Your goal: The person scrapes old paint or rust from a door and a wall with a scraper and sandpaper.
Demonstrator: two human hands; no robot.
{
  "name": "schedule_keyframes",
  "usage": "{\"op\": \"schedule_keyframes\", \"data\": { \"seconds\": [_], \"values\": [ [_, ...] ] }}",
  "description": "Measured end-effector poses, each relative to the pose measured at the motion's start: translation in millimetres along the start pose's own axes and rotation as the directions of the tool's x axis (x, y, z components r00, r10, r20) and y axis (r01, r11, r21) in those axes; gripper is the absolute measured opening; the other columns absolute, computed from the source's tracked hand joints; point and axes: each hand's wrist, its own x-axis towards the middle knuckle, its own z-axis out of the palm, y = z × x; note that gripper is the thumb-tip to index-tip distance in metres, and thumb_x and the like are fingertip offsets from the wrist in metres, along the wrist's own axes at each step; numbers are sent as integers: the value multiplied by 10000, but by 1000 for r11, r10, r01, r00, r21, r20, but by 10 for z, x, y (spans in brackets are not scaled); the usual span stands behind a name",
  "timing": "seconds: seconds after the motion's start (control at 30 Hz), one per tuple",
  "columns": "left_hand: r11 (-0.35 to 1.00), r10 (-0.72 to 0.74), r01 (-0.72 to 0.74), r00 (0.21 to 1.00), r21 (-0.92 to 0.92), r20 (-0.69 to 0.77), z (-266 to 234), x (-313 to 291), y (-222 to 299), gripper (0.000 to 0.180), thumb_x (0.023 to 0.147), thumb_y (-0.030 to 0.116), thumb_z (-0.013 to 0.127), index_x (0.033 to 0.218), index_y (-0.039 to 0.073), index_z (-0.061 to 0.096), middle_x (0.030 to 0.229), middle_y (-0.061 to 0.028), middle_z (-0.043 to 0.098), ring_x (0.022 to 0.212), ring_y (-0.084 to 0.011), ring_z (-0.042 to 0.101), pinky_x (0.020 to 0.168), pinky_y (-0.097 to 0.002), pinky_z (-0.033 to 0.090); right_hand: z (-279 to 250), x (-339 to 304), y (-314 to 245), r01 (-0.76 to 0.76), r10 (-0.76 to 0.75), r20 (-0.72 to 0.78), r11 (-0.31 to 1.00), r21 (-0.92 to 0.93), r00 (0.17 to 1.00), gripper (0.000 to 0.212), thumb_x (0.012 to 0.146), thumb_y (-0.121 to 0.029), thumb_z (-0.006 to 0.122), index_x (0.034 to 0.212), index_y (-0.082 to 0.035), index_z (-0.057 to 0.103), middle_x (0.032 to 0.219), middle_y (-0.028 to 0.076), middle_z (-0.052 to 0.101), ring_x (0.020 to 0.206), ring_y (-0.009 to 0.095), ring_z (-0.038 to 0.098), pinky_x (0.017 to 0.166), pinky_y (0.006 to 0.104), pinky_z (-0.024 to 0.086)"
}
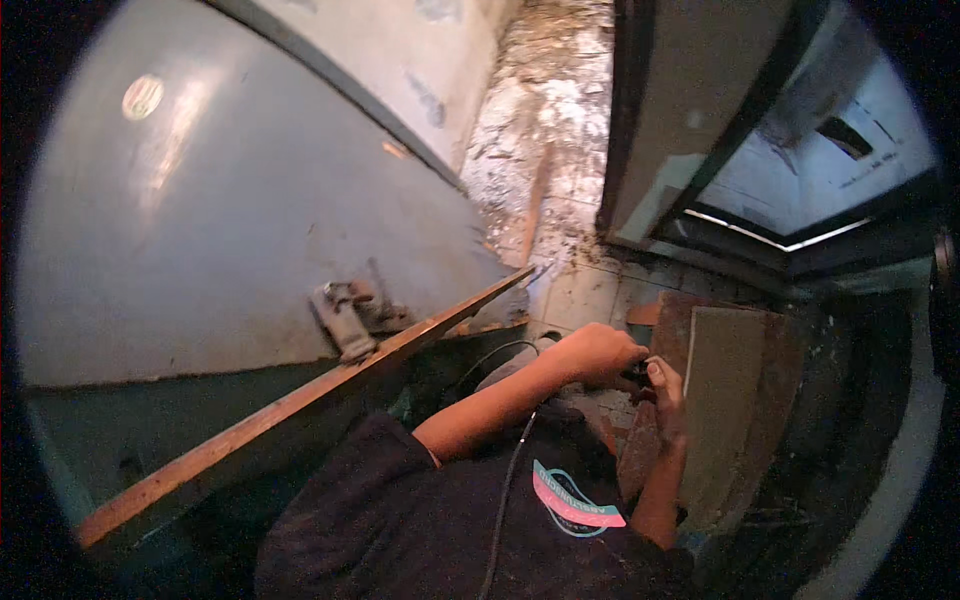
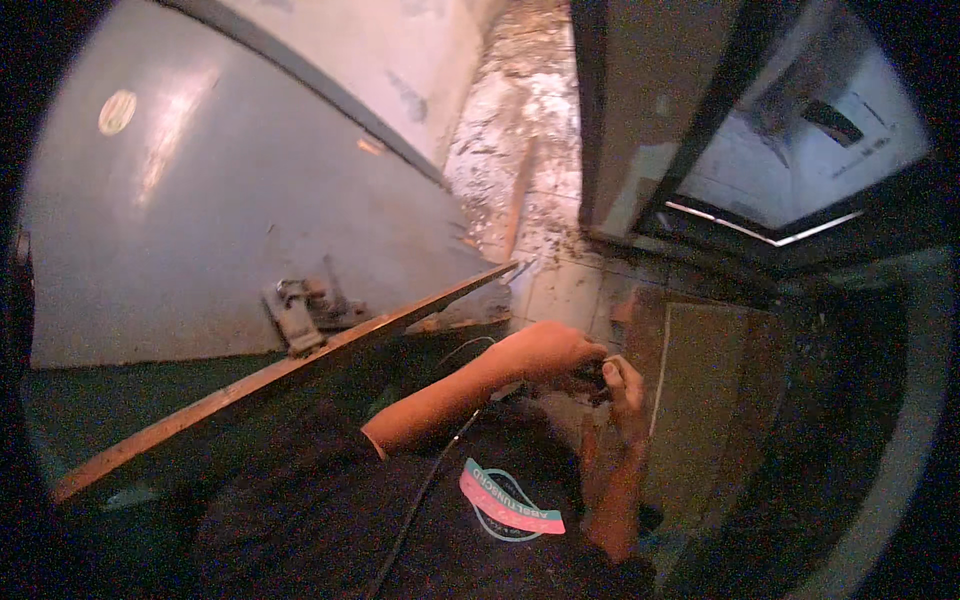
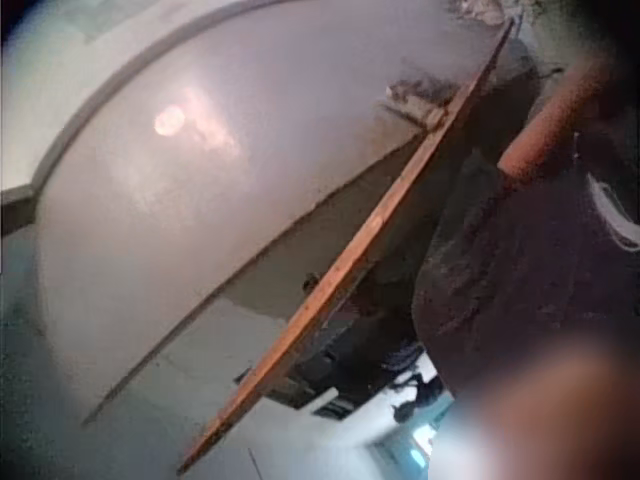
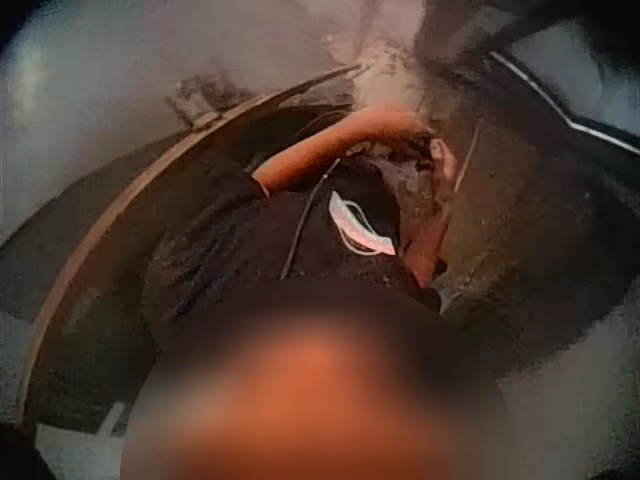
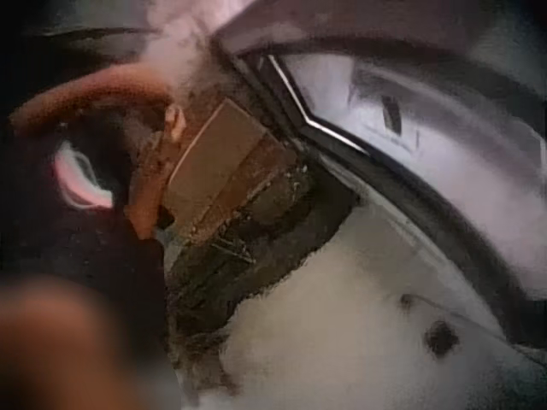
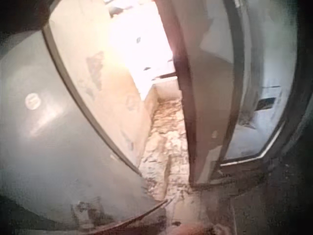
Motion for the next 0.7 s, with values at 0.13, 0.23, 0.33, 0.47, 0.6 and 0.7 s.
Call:
{"op": "schedule_keyframes", "data": {
  "seconds": [0.13,0.23,0.33,0.47,0.6,0.7],
  "values": [
    [954,-250,249,968,-169,11,-92,-639,-32,388,777,407,642,990,86,588,852,-143,652,805,-351,631,694,-443,502,297,214,-355,48,28,187,919,-391,982,410,850,-404,627,960,-15,563,829,80,582,773,155,559,669,309,462],
    [916,-351,358,934,-182,72,144,-1103,-151,359,795,383,634,1004,95,578,885,-139,649,836,-339,629,719,-437,496,591,379,-540,252,-191,167,783,-568,967,384,822,-346,669,982,-12,568,867,110,599,785,210,581,704,324,471],
    [900,-384,391,920,-192,71,395,-1426,-283,379,794,387,639,1015,85,576,920,-149,646,893,-339,616,762,-439,483,1093,480,-795,597,-491,340,643,-480,802,461,736,-289,751,1057,-20,558,988,139,596,896,269,593,791,351,472],
    [888,-390,379,921,-260,10,619,-1821,-244,387,783,380,656,1037,95,595,993,-171,630,928,-354,602,788,-437,483,1994,395,-935,869,-727,480,374,-324,492,594,710,-282,766,1177,-34,495,1069,158,579,982,294,583,854,378,471],
    [897,-370,363,929,-251,18,707,-2041,-197,384,767,345,683,1036,84,606,995,-157,631,931,-344,603,775,-414,484,2605,336,-775,894,-784,465,247,-374,411,584,713,-281,750,1163,-23,481,1025,168,586,954,325,590,826,387,490],
    [902,-391,365,917,-230,-81,742,-2208,-123,375,772,325,683,1037,78,587,976,-159,627,917,-345,603,756,-412,481,2793,278,-744,856,-785,436,222,-466,441,502,734,-251,726,1106,-7,492,1004,173,590,926,337,598,782,391,504]
  ]
}}
